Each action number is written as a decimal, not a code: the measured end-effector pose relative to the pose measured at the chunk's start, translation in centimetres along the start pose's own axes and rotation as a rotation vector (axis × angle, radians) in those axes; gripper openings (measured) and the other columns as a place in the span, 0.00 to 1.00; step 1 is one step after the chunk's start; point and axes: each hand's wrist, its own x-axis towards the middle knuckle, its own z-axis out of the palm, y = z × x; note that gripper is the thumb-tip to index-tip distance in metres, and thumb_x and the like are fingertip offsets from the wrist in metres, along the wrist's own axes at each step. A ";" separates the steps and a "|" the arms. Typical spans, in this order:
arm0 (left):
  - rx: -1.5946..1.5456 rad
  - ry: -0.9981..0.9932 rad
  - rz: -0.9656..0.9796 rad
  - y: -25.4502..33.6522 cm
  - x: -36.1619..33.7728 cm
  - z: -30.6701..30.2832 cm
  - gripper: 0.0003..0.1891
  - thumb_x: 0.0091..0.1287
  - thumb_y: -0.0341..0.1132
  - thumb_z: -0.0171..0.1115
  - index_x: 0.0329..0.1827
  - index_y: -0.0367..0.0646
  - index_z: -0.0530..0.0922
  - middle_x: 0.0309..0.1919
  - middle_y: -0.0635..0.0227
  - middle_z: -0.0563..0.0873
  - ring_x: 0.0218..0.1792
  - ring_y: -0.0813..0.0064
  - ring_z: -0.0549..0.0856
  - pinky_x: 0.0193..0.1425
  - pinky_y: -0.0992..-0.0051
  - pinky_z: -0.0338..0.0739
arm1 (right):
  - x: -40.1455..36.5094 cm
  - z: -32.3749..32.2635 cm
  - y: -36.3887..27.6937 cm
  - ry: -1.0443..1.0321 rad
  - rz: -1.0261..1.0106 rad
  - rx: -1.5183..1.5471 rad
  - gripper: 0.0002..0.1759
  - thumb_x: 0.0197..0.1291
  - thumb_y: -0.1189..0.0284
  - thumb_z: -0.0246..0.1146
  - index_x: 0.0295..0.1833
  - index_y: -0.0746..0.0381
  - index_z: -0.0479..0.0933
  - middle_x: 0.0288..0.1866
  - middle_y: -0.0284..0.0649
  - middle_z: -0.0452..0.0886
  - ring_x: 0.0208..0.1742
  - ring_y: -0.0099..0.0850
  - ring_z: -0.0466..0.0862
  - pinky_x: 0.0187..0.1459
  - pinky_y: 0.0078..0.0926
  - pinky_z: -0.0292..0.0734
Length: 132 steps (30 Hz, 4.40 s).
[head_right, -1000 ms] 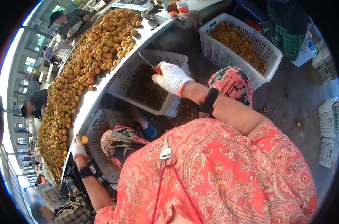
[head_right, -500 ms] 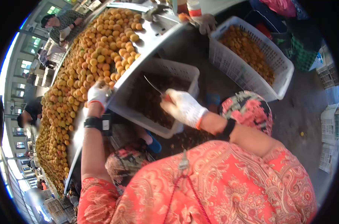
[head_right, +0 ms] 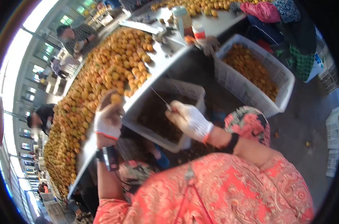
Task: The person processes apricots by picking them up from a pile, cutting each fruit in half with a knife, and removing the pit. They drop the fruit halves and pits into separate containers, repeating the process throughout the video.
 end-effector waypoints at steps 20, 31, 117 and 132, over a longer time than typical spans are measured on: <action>-0.200 -0.042 0.165 -0.6 -13.7 6.9 0.25 0.64 0.23 0.62 0.66 0.34 0.71 0.46 0.58 0.82 0.39 0.73 0.83 0.41 0.75 0.78 | -5.6 2.6 -8.5 -0.190 -0.210 -0.174 0.16 0.68 0.62 0.60 0.42 0.67 0.74 0.34 0.57 0.83 0.42 0.55 0.84 0.38 0.45 0.78; -0.092 -0.074 0.113 0.4 -14.7 7.3 0.19 0.70 0.27 0.60 0.63 0.34 0.73 0.44 0.62 0.82 0.37 0.74 0.83 0.41 0.77 0.78 | -5.5 2.9 -8.6 -0.215 -0.231 -0.155 0.16 0.70 0.61 0.59 0.42 0.66 0.74 0.36 0.56 0.83 0.42 0.55 0.84 0.40 0.46 0.78; -0.300 0.172 -0.260 -9.2 -10.6 -5.1 0.21 0.74 0.55 0.56 0.45 0.43 0.79 0.22 0.69 0.78 0.20 0.75 0.79 0.17 0.72 0.73 | 4.0 1.2 26.2 0.262 0.698 -0.449 0.21 0.69 0.57 0.58 0.54 0.61 0.82 0.51 0.40 0.85 0.50 0.32 0.81 0.50 0.35 0.76; -0.255 0.237 -0.226 -8.0 -10.1 -3.1 0.14 0.73 0.40 0.61 0.47 0.35 0.82 0.22 0.69 0.80 0.21 0.75 0.78 0.26 0.76 0.73 | -1.9 5.3 33.3 0.073 1.028 0.432 0.26 0.76 0.57 0.45 0.70 0.58 0.70 0.67 0.46 0.76 0.59 0.40 0.79 0.55 0.37 0.75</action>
